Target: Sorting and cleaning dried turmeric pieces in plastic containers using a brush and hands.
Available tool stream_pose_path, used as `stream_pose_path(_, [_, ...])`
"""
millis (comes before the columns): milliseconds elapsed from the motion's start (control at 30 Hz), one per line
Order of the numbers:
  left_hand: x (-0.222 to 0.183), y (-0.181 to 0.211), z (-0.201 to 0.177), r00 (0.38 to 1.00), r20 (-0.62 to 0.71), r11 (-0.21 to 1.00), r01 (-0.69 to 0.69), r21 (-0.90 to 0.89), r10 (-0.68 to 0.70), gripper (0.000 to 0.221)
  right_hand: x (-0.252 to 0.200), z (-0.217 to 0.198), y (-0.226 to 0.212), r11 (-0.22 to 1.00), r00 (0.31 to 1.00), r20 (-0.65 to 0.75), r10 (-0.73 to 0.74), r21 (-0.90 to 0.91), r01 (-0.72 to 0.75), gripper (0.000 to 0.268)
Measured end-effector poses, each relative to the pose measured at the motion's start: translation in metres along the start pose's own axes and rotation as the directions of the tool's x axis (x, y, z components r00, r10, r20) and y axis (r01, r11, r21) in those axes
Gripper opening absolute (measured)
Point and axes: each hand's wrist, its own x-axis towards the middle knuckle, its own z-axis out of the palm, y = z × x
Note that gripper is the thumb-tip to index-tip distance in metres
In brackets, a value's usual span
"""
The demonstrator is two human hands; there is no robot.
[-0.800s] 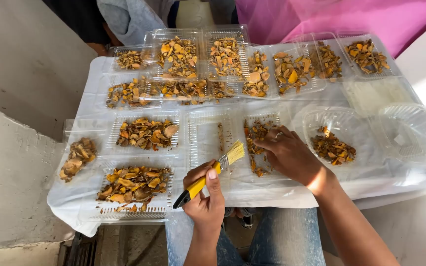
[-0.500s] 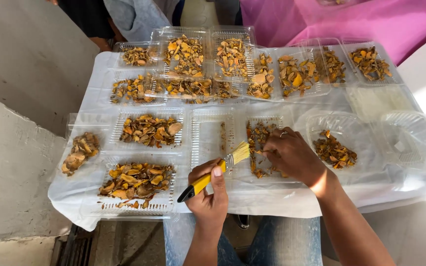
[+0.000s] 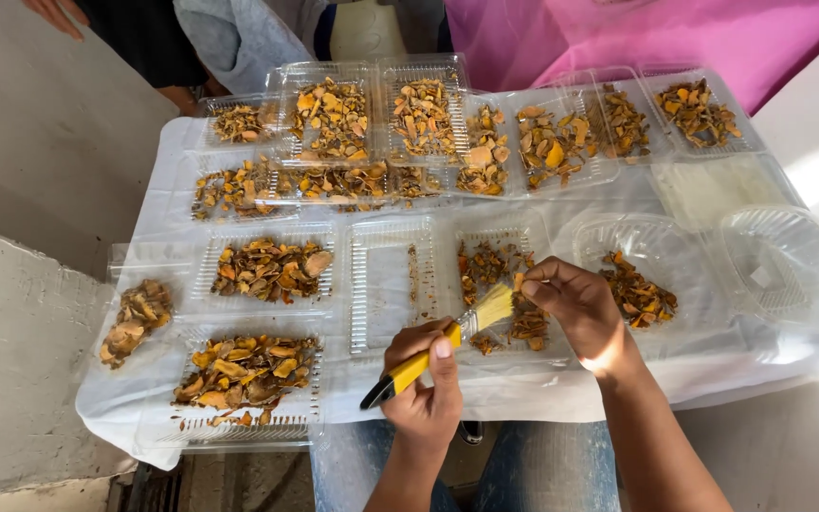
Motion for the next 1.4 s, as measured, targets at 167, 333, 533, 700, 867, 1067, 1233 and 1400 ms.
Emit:
stream_pose_path(167, [0.002,-0.001,0.009,0.998,-0.045,0.997,0.029,-0.064,-0.032,0.011,0.004,0.003,0.010,0.964,0.996,0.074,-0.051,0.264,0.029,0.011])
stream_pose_path(333, [0.007,0.006,0.008,0.989,0.064,0.991,0.131,0.008,-0.131,0.014,0.003,0.006,0.006,0.953,0.988,0.126,-0.093,0.300,0.052,0.014])
stream_pose_path(533, [0.021,0.008,-0.005,0.978,0.160,0.990,0.136,0.023,-0.138,0.014,0.002,0.014,-0.002,0.988,0.997,0.077,-0.004,0.153,-0.008,0.008])
stream_pose_path(700, [0.022,0.003,-0.020,0.986,0.111,0.991,0.119,0.063,-0.126,0.012,-0.001,0.013,0.001,0.993,0.998,-0.050,0.039,0.117,-0.033,0.011])
stream_pose_path(867, [0.018,-0.002,-0.005,0.999,0.040,0.999,0.023,-0.027,-0.022,0.011,-0.007,0.021,-0.002,0.998,0.997,-0.054,-0.053,-0.042,0.050,0.011])
stream_pose_path(1067, [0.014,-0.003,0.001,0.994,0.108,0.999,0.014,0.037,-0.018,0.011,-0.012,0.023,-0.023,0.962,0.979,-0.108,-0.173,-0.232,0.145,0.010])
stream_pose_path(1233, [0.020,-0.007,0.000,0.985,0.161,0.994,0.041,0.102,-0.057,0.017,-0.013,0.021,-0.017,0.986,0.971,-0.220,-0.092,-0.153,0.058,0.013])
stream_pose_path(1400, [0.025,0.000,-0.003,0.991,0.109,0.993,0.069,0.097,-0.079,0.014,-0.011,0.019,-0.017,0.993,0.980,-0.188,-0.069,-0.111,0.048,0.009])
